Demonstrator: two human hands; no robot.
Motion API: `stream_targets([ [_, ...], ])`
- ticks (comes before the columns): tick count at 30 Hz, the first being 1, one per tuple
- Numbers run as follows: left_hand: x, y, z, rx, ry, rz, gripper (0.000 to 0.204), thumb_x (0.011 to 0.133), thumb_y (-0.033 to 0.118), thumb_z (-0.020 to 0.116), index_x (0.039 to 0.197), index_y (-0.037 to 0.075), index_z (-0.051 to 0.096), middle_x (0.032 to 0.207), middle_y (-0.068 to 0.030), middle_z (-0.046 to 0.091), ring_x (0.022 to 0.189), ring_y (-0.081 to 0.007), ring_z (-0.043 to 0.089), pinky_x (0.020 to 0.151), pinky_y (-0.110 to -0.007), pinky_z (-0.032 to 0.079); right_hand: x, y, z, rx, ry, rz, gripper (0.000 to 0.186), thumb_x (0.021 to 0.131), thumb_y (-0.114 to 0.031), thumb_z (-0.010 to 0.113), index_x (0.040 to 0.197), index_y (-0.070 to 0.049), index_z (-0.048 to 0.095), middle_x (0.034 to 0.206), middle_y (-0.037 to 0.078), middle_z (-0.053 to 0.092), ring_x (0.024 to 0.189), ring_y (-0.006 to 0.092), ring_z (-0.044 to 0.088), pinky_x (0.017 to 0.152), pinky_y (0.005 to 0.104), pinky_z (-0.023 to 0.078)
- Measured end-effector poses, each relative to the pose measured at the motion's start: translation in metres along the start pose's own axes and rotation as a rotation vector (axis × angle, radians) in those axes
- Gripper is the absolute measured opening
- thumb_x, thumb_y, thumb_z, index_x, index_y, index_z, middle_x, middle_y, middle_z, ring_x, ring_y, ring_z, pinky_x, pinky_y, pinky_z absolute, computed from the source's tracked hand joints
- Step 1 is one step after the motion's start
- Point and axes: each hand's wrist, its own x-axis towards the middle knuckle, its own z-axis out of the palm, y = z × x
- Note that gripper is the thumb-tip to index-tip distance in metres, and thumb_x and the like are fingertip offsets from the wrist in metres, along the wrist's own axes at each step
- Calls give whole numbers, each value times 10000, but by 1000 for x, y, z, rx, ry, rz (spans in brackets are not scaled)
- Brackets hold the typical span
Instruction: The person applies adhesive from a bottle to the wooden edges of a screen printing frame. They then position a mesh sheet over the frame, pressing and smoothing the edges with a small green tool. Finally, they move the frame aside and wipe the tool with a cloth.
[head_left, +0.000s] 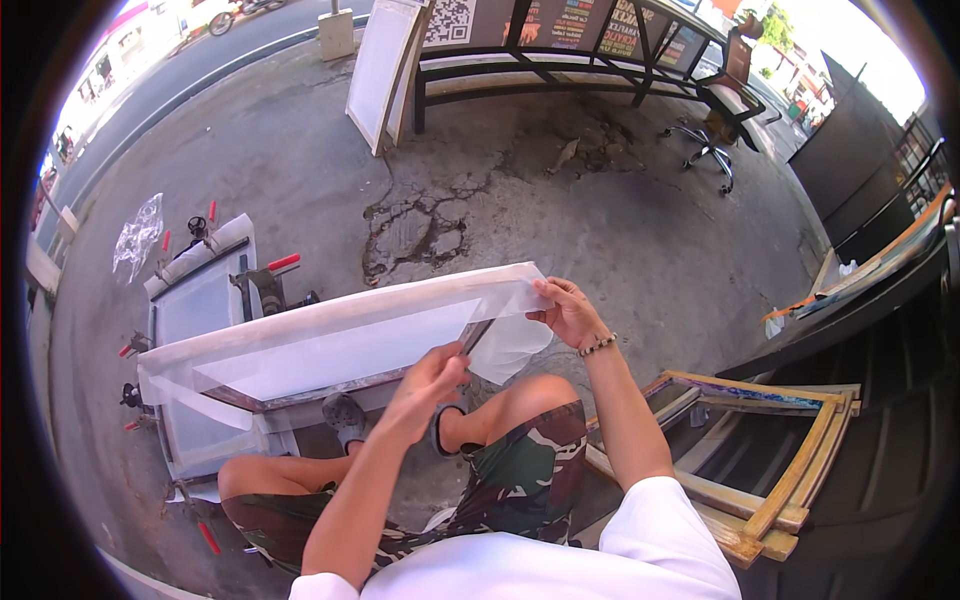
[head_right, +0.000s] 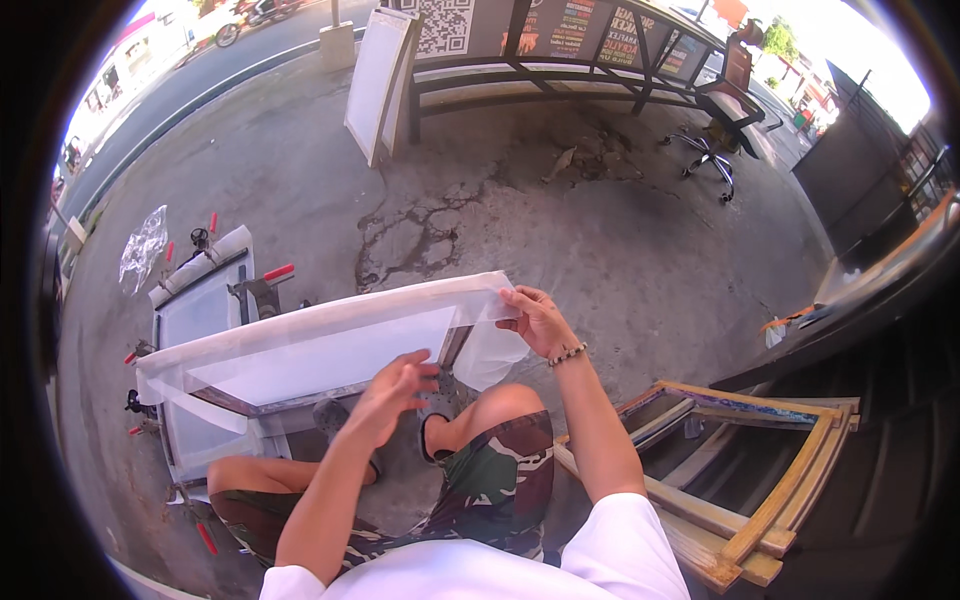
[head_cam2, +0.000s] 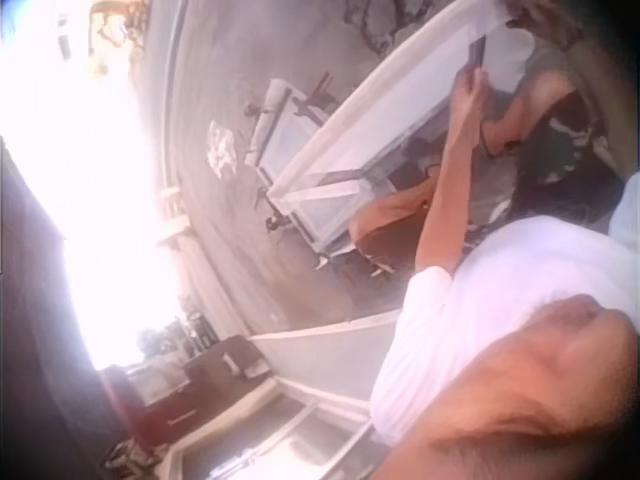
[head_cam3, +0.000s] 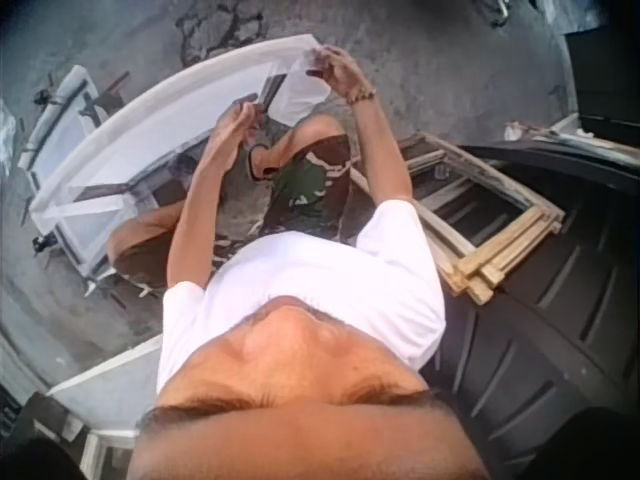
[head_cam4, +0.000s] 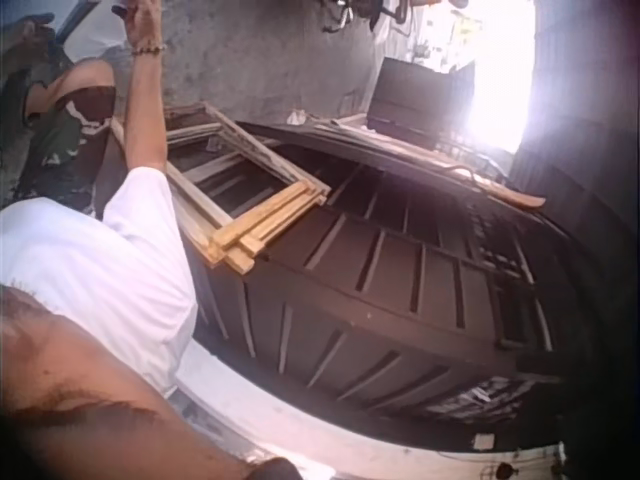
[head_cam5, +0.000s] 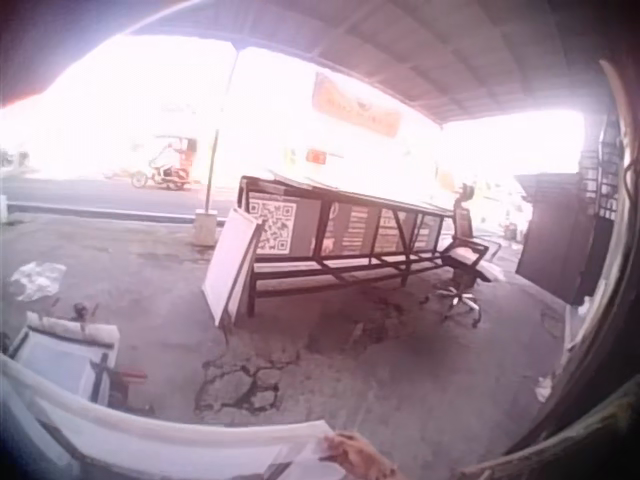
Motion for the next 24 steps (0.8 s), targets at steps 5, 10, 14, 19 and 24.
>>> stream_targets([
  [5,81,6,77,-212,238,53,678,915,592,637,1250,4,597,1130,-91,668,1018,-204,651,817,-340,487,3,6,-10,-47,-70,-27,133,914,-207,740,926,-79,707,883,28,710,792,121,675,743,318,556],
  [10,100,5,96,-235,509,166,321,963,320,683,940,3,727,845,-28,694,800,-126,653,669,-249,448,3,3,-1,-116,-49,-27,217,932,-249,722,946,-33,708,868,31,704,776,113,663,717,279,543],
  [14,97,-5,87,-133,545,227,267,964,261,676,919,6,742,844,-58,709,773,-157,690,684,-254,484,3,2,7,-99,64,-37,266,953,-276,698,917,-13,708,833,26,692,720,85,643,648,235,519],
  [19,21,1,-5,-244,373,68,418,1018,371,563,1204,0,608,1042,-134,707,925,-255,707,770,-351,543,8,9,7,-131,107,-111,223,960,-237,691,871,-34,717,795,0,677,679,59,610,615,218,493],
  [24,-145,60,-167,-133,755,218,671,951,723,381,1074,80,529,1073,-136,658,941,-283,689,766,-408,537,11,17,3,-151,170,-164,155,963,-177,680,903,-39,715,799,-10,679,709,72,627,680,240,513],
])
